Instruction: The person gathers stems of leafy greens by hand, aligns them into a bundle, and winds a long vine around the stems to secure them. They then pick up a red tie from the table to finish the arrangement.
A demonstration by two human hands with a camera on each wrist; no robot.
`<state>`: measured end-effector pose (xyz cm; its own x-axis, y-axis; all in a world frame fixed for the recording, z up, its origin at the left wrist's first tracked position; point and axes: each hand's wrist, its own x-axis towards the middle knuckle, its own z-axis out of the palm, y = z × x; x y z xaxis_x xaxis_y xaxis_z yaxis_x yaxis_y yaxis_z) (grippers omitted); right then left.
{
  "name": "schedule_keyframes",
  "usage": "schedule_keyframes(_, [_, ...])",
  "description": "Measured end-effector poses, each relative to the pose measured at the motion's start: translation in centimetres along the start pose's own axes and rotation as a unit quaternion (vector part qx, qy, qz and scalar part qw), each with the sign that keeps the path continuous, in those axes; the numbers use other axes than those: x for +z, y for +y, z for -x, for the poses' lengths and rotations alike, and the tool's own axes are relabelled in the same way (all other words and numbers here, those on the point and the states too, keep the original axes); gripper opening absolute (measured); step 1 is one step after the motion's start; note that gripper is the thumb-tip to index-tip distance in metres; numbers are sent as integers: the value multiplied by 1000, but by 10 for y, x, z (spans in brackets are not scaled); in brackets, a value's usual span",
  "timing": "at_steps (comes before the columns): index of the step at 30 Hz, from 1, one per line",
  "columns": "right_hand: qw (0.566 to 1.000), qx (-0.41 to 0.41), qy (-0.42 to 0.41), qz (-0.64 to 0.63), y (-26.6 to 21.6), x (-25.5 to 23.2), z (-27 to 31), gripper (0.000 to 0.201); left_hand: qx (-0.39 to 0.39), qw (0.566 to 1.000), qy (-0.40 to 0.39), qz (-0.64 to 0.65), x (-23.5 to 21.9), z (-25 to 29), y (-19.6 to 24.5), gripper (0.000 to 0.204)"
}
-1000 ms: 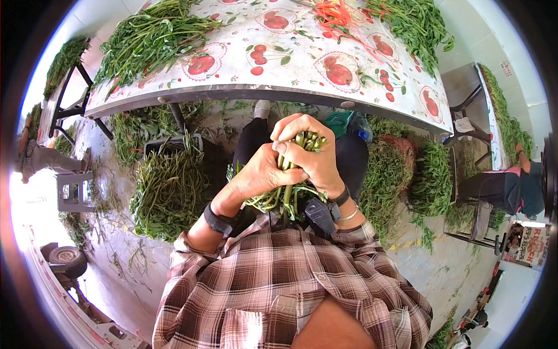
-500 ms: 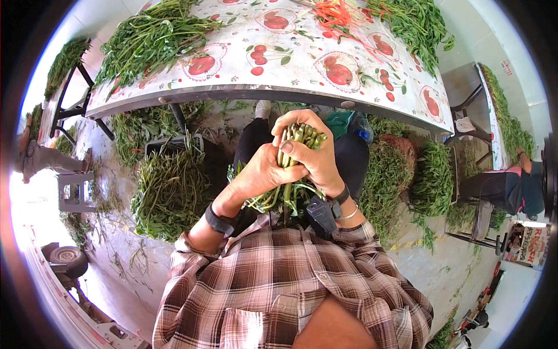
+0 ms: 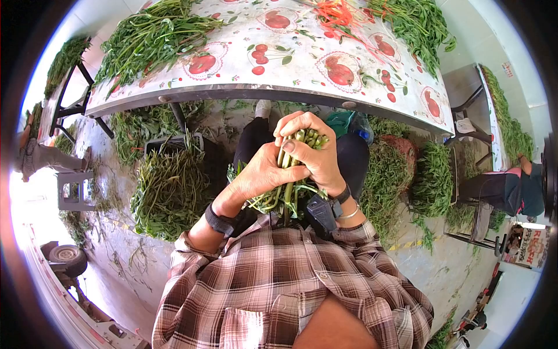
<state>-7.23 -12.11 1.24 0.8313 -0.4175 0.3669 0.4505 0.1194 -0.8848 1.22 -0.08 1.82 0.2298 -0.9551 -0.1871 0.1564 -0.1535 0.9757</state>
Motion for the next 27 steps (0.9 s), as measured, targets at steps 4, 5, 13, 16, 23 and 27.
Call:
schedule_keyframes(4, [998,19,13,-52,1,2,1,10,10,1000,5,12,2,0,2,30])
schedule_keyframes(5, [999,15,20,-39,4,2,2,20,8,1000,1,0,1,0,1,32])
schedule_keyframes(13, [999,26,39,-23,4,4,2,31,8,1000,15,3,3,-1,1,29])
schedule_keyframes(16, [998,38,40,-28,4,4,2,30,6,1000,17,12,3,-1,-3,30])
schedule_keyframes(23, [997,49,45,-25,6,3,4,27,-7,1000,7,-7,1,-1,-6,39])
schedule_keyframes(27, [998,47,42,-4,8,1,3,26,-4,1000,6,-5,1,-2,-8,40])
